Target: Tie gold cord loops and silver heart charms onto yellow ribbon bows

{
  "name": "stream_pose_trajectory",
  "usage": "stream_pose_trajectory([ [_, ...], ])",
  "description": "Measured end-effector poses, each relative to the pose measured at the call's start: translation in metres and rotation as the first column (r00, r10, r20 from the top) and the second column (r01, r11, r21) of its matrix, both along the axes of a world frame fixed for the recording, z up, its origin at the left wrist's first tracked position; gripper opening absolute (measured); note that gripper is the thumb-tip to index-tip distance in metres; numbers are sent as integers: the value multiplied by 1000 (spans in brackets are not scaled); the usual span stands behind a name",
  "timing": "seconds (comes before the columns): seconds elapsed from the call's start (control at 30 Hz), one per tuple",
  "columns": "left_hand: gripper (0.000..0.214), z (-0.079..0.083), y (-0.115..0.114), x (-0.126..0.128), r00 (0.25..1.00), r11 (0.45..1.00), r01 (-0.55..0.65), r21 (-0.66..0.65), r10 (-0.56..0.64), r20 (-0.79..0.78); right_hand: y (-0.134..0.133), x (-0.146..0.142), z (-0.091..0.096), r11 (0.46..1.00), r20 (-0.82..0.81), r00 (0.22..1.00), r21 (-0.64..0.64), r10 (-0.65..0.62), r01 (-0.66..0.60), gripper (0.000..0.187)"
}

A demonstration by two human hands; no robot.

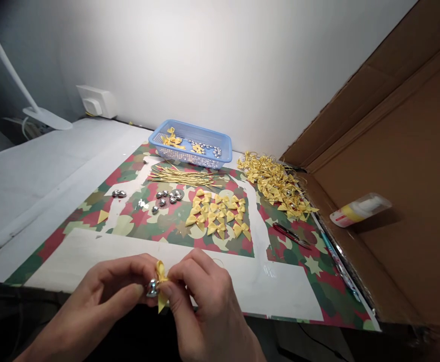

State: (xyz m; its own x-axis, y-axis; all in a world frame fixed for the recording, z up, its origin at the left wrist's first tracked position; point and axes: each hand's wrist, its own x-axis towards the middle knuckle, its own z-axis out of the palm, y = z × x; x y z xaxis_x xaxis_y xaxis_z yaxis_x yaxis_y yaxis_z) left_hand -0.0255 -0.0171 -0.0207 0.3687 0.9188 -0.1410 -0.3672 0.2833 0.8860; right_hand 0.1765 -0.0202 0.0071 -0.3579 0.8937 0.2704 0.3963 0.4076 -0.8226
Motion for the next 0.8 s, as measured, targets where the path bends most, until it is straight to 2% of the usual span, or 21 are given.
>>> stream_pose_trajectory([
  [0.1,23,2,1,3,999,996,-21,-91,18,-37,-1,-1,-1,987,-91,995,-158,-27,13,28],
  [0.2,23,-1,1,6,999,991,-24,-131,29,30,-2,-4,-5,936,-207,975,-353,-85,7,36],
  [0.3,26,-3,-1,7,994,990,-41,-136,54,92,-4,-6,-7,915,-260,958,-403,-121,6,39],
  [0.43,32,-1,-3,8,993,991,-70,-112,80,89,-6,-6,-9,932,-226,967,-362,-120,32,39],
  [0.57,21,3,-3,6,994,988,-91,-124,99,56,-3,-2,-9,957,-184,976,-284,-113,57,31],
  [0.7,24,4,-1,3,994,986,-70,-154,81,69,7,8,-3,990,-130,987,-120,-89,73,12],
  [0.8,25,2,-1,1,995,983,-80,-168,89,49,15,15,0,999,-58,998,12,-37,38,14],
])
